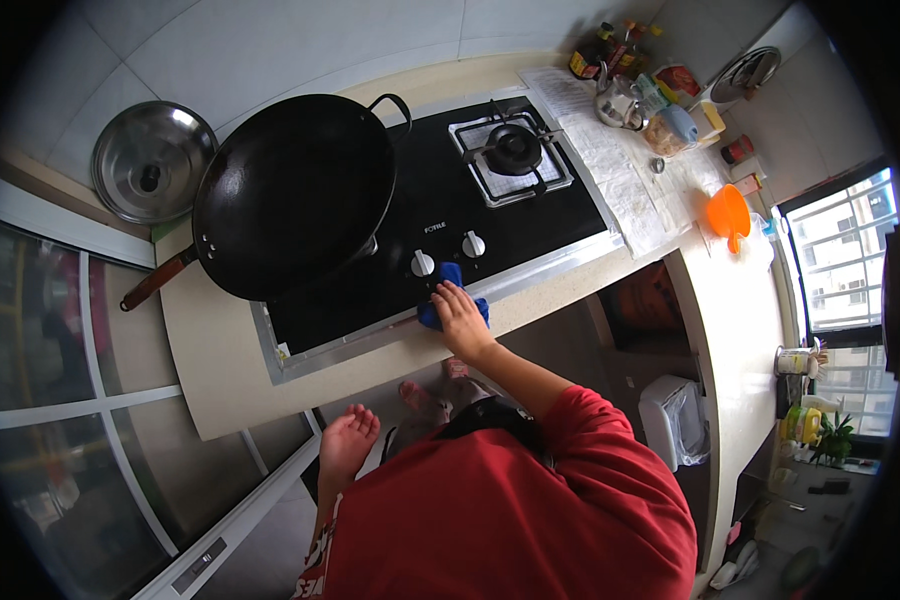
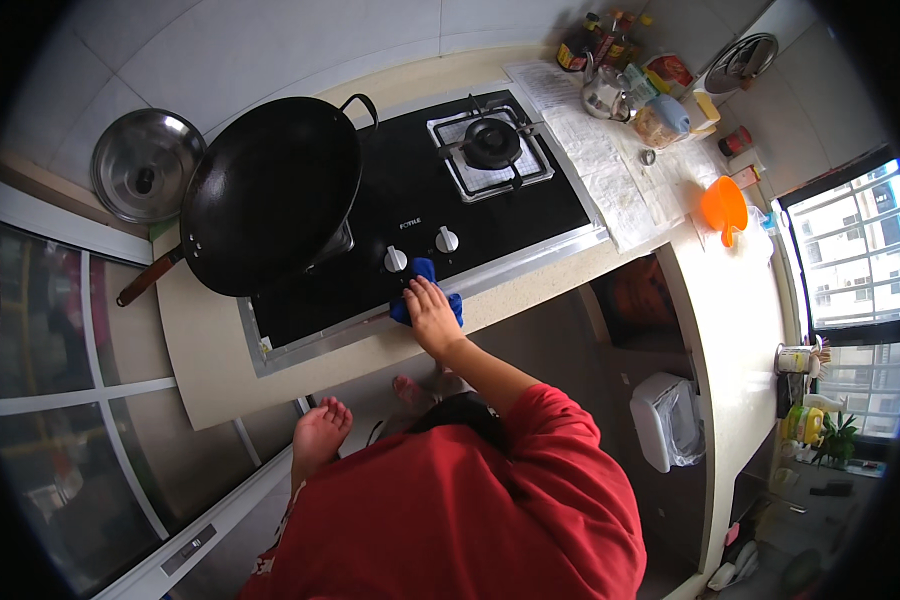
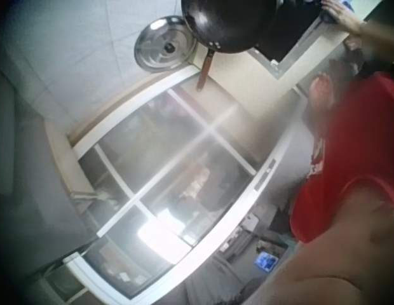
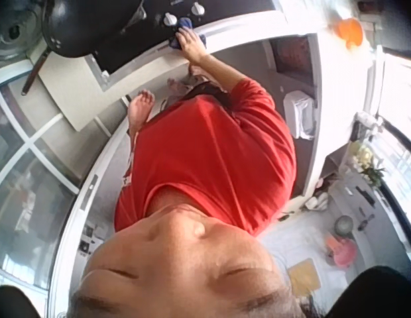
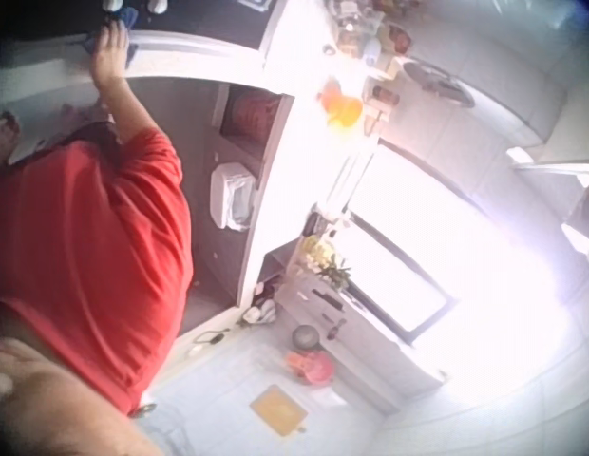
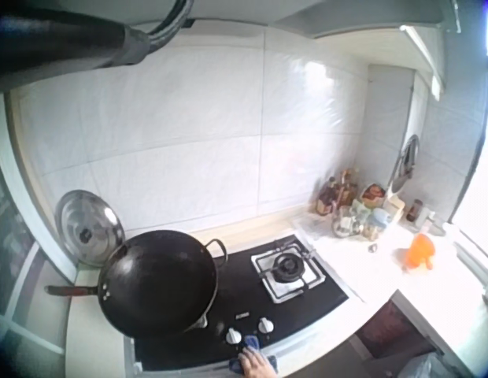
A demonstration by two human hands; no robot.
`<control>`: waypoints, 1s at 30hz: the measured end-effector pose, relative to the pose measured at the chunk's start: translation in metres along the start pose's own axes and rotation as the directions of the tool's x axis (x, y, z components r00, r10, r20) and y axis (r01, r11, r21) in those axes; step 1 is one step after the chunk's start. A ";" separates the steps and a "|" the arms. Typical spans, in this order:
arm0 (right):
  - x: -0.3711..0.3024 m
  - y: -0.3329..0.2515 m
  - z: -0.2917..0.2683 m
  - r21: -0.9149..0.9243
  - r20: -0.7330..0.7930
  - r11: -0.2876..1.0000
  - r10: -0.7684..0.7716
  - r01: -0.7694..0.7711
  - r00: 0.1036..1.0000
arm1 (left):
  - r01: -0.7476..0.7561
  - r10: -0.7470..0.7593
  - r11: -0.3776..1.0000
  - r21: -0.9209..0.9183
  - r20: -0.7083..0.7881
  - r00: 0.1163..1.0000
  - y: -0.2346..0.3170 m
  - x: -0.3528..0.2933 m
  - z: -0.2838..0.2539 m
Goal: The person cleans a wooden cutting board with a blue cloth, then wipes a wok and places it on the stove. They proceed to wipe the countertop and sink area with the blue cloth, followed by scrubbing the stovetop with a pink sponge. Finally, they wipe the stovetop again with the blue cloth.
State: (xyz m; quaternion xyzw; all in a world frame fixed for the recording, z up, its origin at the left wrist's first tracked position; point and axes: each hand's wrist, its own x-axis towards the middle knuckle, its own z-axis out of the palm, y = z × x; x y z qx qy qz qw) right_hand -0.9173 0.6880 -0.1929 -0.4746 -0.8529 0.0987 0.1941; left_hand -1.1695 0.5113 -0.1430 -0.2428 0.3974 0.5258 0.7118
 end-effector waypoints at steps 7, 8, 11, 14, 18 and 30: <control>0.037 0.001 -0.029 -0.015 0.059 0.987 0.161 -0.161 0.985 | 0.033 -0.034 0.999 -0.020 -0.054 0.998 0.000 0.000 -0.009; 0.037 -0.002 -0.028 -0.061 0.063 0.983 0.177 -0.173 0.982 | 0.025 -0.026 1.000 -0.019 -0.063 0.998 -0.002 -0.003 -0.009; 0.037 0.000 -0.021 -0.056 -0.004 0.973 0.225 -0.225 0.974 | 0.022 -0.022 1.000 -0.004 -0.093 0.995 -0.001 -0.006 -0.011; 0.046 0.002 -0.023 -0.115 0.080 0.964 0.249 -0.239 0.965 | 0.029 -0.023 0.998 0.048 -0.128 0.992 -0.002 -0.008 -0.008; 0.036 -0.006 0.000 0.092 -0.036 0.986 0.145 -0.141 0.989 | 0.057 -0.040 0.990 0.131 -0.129 0.991 0.000 -0.004 -0.005; 0.028 -0.046 0.031 -0.011 -0.140 1.000 0.025 -0.026 0.990 | 0.110 -0.087 0.947 0.301 -0.089 0.992 -0.008 0.004 0.047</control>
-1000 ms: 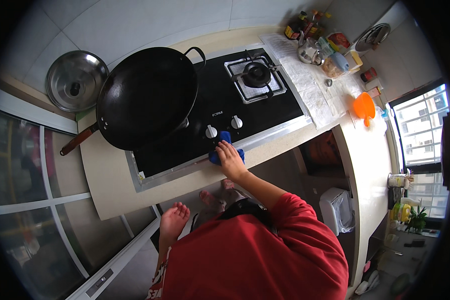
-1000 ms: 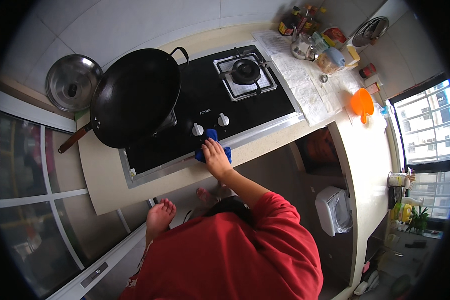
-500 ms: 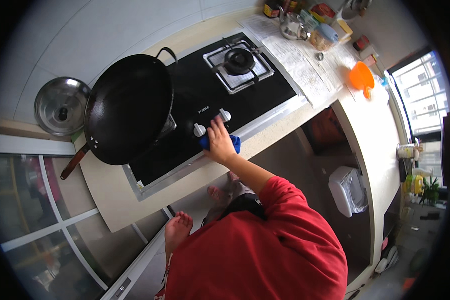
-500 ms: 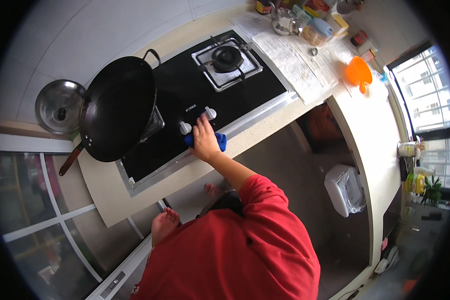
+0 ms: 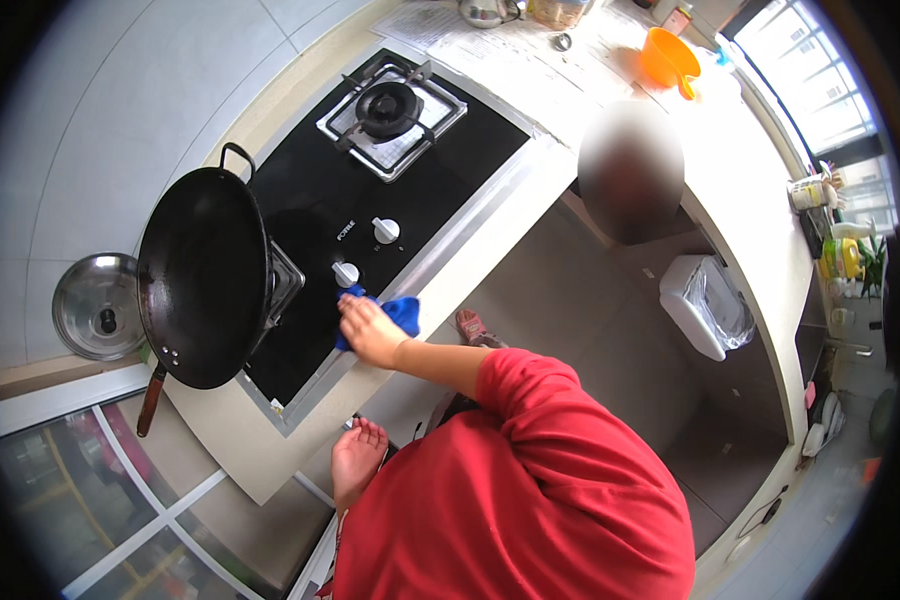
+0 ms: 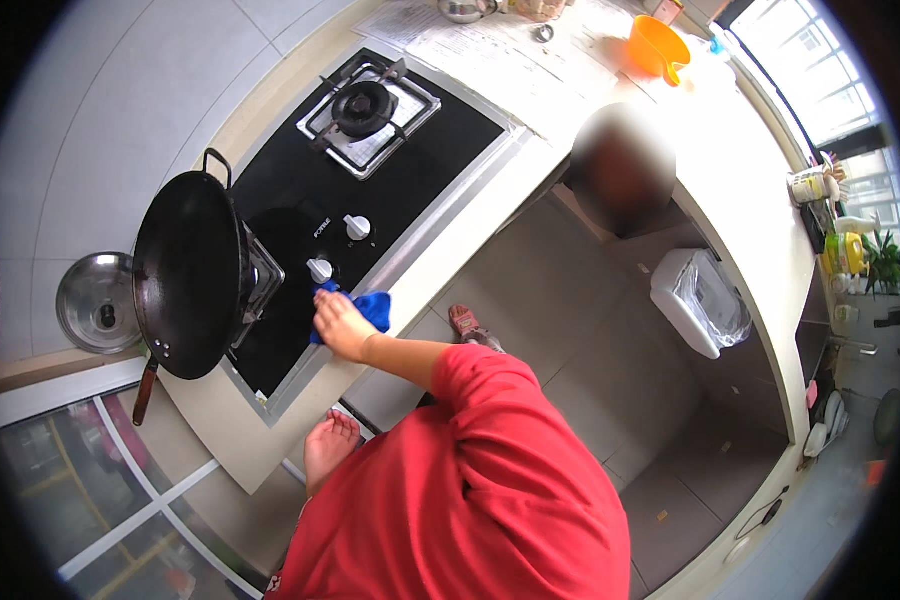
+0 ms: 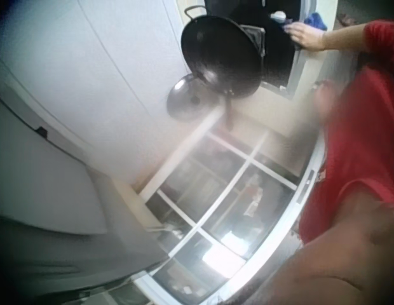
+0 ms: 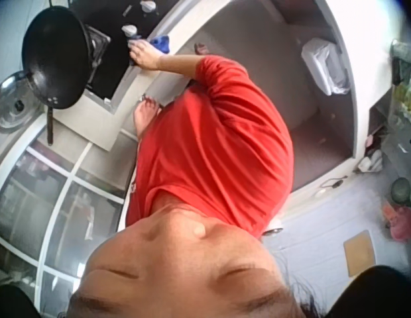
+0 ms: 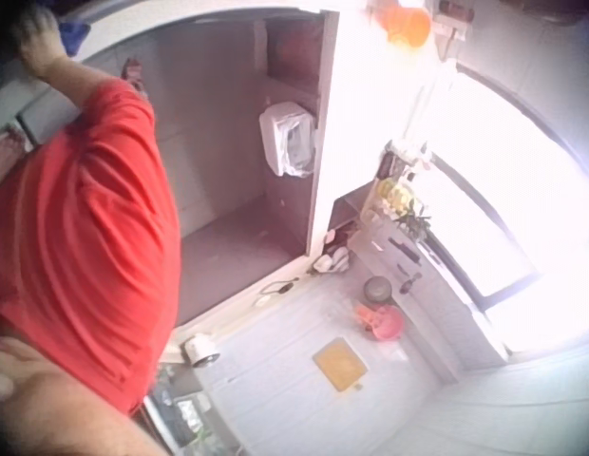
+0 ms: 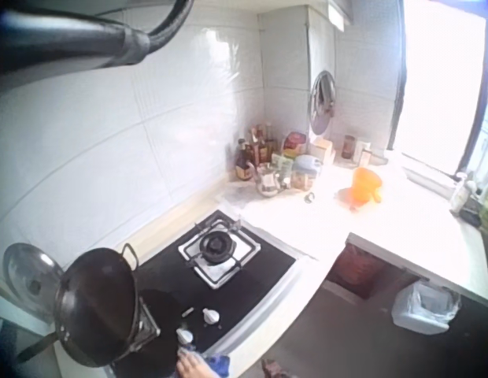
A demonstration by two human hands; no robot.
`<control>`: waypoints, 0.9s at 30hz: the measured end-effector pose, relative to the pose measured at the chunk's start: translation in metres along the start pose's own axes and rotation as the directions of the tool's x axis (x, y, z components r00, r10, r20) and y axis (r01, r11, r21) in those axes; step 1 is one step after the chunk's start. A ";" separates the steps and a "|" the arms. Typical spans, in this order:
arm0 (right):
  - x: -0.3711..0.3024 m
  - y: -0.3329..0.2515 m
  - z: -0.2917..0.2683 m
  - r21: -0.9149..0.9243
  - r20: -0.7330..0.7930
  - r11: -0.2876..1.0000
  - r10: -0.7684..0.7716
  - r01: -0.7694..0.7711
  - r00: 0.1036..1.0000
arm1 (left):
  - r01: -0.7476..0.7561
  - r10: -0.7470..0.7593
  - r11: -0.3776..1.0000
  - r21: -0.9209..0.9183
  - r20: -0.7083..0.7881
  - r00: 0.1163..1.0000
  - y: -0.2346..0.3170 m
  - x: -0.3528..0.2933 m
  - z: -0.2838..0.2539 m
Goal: The person cleans a wooden cutting board with a blue cloth, then wipes a wok and places it on the stove. They proceed to wipe the countertop and sink area with the blue cloth, followed by scrubbing the stovetop with a pink sponge. Finally, they wipe the stovetop again with the blue cloth.
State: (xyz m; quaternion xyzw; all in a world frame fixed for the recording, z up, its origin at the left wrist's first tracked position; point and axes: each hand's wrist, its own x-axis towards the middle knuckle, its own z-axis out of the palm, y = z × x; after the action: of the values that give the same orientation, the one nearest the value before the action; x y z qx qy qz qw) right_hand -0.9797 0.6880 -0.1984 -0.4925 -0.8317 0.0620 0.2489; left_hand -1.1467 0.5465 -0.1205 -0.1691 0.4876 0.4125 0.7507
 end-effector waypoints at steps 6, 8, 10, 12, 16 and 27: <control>0.058 -0.018 0.022 0.416 0.163 0.909 -0.050 -0.023 0.985 | -0.073 0.073 0.994 0.081 -0.009 0.997 0.005 -0.006 0.018; 0.067 -0.023 -0.001 0.683 0.365 0.652 0.086 -0.329 0.927 | -0.072 0.073 0.996 0.060 -0.020 0.997 0.009 -0.009 0.017; 0.060 -0.024 -0.025 0.834 0.330 0.429 0.119 -0.348 0.937 | -0.093 0.094 0.993 0.075 -0.017 0.995 0.013 -0.007 0.014; 0.048 -0.017 -0.049 0.807 0.338 0.435 0.214 -0.399 0.917 | -0.139 0.141 0.983 0.124 -0.009 0.990 0.018 -0.002 0.008; 0.020 0.021 -0.096 0.705 0.536 0.183 0.496 -0.685 0.683 | -0.195 0.196 0.967 0.164 0.011 0.981 0.022 -0.001 0.023; -0.016 0.101 -0.048 0.394 -0.100 0.898 0.252 -0.195 0.962 | -0.089 0.088 0.993 0.082 0.013 0.996 0.003 0.007 0.038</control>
State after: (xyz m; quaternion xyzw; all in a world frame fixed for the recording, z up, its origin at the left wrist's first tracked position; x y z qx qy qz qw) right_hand -0.8709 0.7188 -0.1978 -0.5304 -0.7207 0.2133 0.3921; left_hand -1.1250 0.5762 -0.1088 -0.1143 0.5076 0.4256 0.7404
